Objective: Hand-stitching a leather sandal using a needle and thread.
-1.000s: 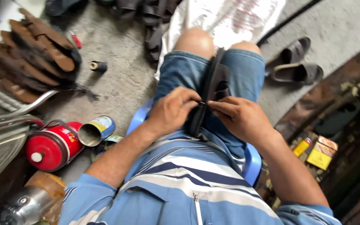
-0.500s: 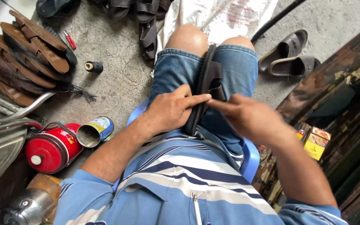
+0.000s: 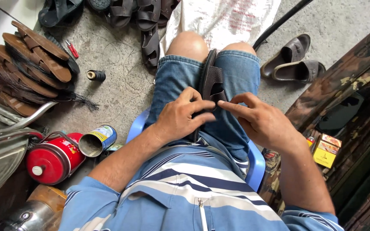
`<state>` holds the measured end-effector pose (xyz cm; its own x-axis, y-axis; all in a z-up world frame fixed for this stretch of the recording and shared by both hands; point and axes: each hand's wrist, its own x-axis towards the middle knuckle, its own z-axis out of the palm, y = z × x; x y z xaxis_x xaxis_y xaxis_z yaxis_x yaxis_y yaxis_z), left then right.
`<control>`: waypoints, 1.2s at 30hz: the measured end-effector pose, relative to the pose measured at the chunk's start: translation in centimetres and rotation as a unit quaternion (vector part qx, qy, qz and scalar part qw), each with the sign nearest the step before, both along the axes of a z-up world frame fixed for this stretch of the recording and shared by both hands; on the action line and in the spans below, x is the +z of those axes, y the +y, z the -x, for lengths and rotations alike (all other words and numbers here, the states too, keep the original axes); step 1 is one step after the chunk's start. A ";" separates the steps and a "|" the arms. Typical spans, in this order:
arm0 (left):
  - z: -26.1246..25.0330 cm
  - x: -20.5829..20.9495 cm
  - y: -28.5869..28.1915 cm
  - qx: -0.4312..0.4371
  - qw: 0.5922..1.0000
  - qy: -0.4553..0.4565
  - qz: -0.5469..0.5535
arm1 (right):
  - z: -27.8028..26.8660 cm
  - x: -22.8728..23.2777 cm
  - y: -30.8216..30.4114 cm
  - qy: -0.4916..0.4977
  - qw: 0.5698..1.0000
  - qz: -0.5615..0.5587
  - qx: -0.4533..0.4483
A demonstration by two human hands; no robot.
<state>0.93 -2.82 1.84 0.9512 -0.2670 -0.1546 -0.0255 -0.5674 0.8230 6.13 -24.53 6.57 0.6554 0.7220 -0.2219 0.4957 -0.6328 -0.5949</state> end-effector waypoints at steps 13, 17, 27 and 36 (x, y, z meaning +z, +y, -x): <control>0.5 -2.3 0.3 0.133 0.983 -0.003 0.128 | 1.1 0.4 -0.8 0.122 0.992 0.035 0.025; 0.7 -1.9 0.4 0.125 0.984 -0.004 0.128 | 1.0 -3.6 -3.6 -0.064 0.973 -0.103 -0.195; 0.7 -2.3 0.5 0.154 0.977 0.016 0.149 | 1.4 1.1 -1.5 0.105 0.973 0.199 -0.056; 0.4 -1.6 0.6 0.123 0.987 0.026 0.104 | 1.9 1.3 -6.0 0.150 0.900 0.396 0.101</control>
